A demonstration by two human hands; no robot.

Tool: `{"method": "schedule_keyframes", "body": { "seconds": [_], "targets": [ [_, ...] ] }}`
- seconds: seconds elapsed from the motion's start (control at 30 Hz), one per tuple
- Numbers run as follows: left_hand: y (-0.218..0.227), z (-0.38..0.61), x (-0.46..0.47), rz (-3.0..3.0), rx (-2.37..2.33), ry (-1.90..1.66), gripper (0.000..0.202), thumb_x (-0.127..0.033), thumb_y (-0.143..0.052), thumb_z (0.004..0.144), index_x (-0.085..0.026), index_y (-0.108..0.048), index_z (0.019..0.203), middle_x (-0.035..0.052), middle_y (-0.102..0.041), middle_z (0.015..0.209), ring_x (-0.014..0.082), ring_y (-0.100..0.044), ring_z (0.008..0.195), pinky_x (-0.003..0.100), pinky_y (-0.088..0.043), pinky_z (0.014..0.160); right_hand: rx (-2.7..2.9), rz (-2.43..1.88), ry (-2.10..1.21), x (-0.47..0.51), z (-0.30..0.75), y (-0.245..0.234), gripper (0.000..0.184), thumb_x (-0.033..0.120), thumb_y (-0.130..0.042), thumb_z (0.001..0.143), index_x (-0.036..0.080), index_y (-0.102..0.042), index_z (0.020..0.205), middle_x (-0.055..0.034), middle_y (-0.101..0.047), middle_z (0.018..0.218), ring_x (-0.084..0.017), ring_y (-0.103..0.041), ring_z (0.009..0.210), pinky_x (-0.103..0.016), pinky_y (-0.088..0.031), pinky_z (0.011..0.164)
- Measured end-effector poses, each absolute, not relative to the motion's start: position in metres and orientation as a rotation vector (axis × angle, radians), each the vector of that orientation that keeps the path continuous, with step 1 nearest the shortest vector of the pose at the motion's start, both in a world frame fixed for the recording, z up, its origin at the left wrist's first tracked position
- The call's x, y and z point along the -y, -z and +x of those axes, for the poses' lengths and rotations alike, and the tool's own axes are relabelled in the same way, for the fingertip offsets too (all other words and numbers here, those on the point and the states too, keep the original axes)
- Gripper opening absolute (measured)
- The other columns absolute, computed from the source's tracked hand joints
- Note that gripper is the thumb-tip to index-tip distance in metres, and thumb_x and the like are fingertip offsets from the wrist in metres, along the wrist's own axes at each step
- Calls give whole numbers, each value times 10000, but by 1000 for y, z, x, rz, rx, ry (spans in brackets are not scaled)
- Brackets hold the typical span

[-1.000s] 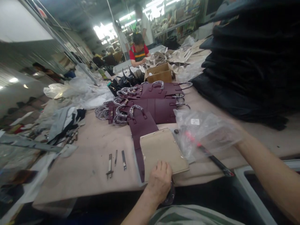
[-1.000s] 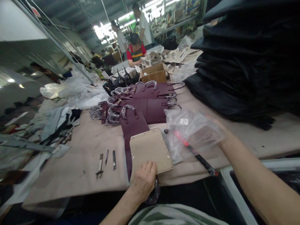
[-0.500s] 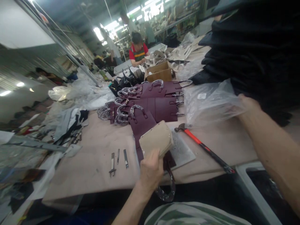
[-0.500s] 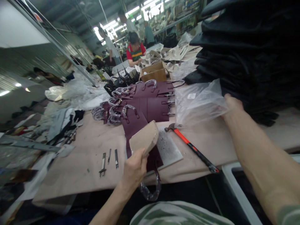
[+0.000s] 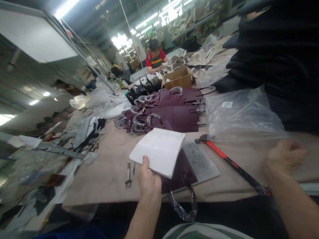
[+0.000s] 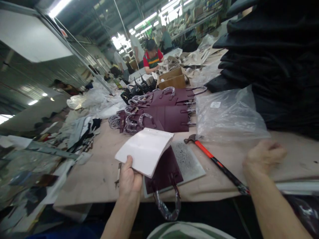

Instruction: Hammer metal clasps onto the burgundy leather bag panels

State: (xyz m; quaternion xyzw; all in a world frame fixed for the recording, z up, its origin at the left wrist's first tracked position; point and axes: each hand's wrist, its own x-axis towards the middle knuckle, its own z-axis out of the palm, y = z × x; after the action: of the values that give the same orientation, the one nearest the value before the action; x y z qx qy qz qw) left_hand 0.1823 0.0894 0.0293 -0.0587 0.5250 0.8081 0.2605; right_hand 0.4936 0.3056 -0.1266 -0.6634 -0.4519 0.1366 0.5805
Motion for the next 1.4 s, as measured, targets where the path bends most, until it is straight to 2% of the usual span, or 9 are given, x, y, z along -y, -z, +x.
{"method": "schedule_keyframes", "body": {
  "seconds": [0.13,0.2,0.3,0.5,0.63,0.87,1.03,1.27,1.4],
  "targets": [
    [4,226,-72,-388,-1307,-1986,427,-123,-507,963,-257,-526,1368,84,-708,1209,212,-710,1032,397,-612,878,1380,-1400,-78,-244,460,95,573,354,-622,819,155,-502,1344,-238,-545,1312,-406,-493,1275,-600,-397,1086],
    [12,244,-63,-435,-1295,-1886,438,-120,-516,962,-276,-514,1372,81,-710,1204,205,-724,973,404,-624,835,1798,-1051,-329,-219,435,81,491,272,-572,862,220,-515,1346,-154,-591,1289,-329,-576,1204,-526,-478,1050],
    [12,258,-53,-463,-1316,-1811,415,-120,-521,968,-268,-521,1355,86,-712,1190,178,-733,896,347,-630,761,2103,-723,-578,-207,398,73,418,167,-459,894,251,-572,1288,-108,-589,1328,-282,-542,1273,-505,-460,1082],
    [6,251,-43,-514,-1345,-1720,422,-111,-528,966,-295,-524,1346,64,-735,1120,153,-735,805,302,-618,706,2339,-846,-796,-247,355,89,376,122,-502,829,181,-662,1164,-104,-700,1116,-249,-644,1050,-382,-505,966],
    [14,247,-38,-492,-1295,-1723,431,-92,-519,963,-306,-532,1337,57,-744,1092,163,-740,832,317,-621,741,2463,-852,-703,-261,342,92,434,75,-500,822,182,-661,1211,-112,-669,1126,-234,-618,1035,-339,-477,925],
    [25,241,-33,-341,-1321,-1707,456,-89,-517,951,-308,-519,1352,54,-749,1086,189,-746,896,350,-627,790,2648,-411,-348,-274,342,80,324,122,-491,907,220,-699,1135,-124,-594,1248,-267,-514,1104,-426,-406,942],
    [30,236,-31,-322,-1332,-1711,457,-84,-544,942,-314,-522,1336,41,-762,1022,181,-749,893,306,-629,743,2720,-112,-216,-285,337,76,306,94,-525,859,180,-660,1121,-123,-615,1166,-264,-507,1093,-423,-404,934],
    [32,229,-24,-138,-1325,-1635,411,-113,-582,915,-303,-578,1280,38,-757,1056,188,-740,958,337,-618,844,2774,152,-24,-295,333,77,189,169,-443,964,178,-618,1034,-93,-632,1016,-220,-549,914,-367,-406,888],
    [24,229,-17,-87,-1266,-1541,327,-161,-595,910,-255,-631,1221,78,-755,1050,222,-726,1024,371,-601,893,2675,174,-196,-299,334,86,215,160,-408,972,170,-622,991,-96,-651,958,-201,-572,859,-340,-414,889]
  ]
}}
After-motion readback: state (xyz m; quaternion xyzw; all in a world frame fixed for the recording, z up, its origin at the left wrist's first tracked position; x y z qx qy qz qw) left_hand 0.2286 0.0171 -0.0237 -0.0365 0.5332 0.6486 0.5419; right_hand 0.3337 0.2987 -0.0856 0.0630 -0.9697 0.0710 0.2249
